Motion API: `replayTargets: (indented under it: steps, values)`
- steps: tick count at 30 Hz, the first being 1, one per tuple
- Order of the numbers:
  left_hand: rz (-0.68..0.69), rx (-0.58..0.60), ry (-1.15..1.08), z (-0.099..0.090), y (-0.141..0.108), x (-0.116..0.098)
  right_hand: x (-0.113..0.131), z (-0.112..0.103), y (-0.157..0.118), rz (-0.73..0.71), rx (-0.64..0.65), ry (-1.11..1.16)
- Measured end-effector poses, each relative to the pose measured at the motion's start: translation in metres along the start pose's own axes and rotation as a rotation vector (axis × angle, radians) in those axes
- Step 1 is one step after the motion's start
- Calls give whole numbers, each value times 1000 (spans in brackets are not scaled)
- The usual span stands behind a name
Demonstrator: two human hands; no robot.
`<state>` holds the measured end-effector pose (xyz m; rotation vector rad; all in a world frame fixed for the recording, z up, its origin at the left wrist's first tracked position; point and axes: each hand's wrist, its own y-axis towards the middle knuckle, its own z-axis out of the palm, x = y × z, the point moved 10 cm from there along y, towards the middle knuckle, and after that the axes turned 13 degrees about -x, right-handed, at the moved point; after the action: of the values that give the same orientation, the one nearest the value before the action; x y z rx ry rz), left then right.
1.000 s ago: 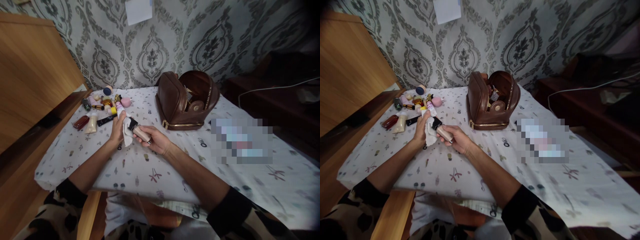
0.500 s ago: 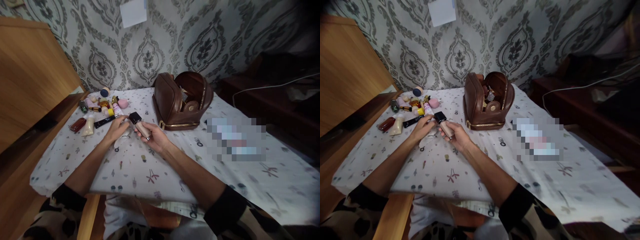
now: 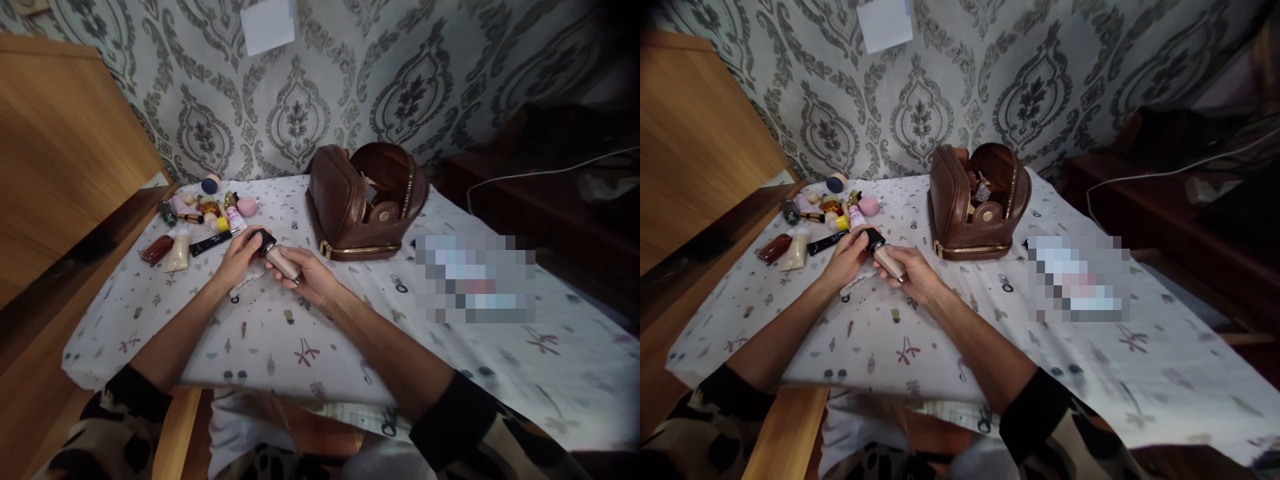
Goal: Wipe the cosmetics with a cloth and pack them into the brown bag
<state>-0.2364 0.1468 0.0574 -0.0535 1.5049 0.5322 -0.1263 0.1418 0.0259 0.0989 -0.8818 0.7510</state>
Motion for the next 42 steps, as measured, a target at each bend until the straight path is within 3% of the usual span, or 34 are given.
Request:
replayTargets:
  steps: [6,14,20,26,29,34,37,42]
  values:
    - [-71,-92,-82,-9,2,0,2,8,-6,5,54,-5]
    - [5,-27,25,-1,-4,-9,-2,5,-2,17,13,14]
    - [12,55,39,9,-8,-5,-3,-3,2,27,-89,5]
    - [31,55,78,13,-12,-11,-2,-15,4,15,-194,-3]
    - [-25,62,6,16,-15,-9,0,-15,4,-20,-205,9]
    - [-129,174,-67,33,-27,-4,5,-16,4,-82,-231,1]
    - [-143,124,-87,31,-27,-4,6,-16,4,-96,-222,-1]
    - [-109,-132,-94,6,-15,-4,13,-17,6,-247,-206,-136]
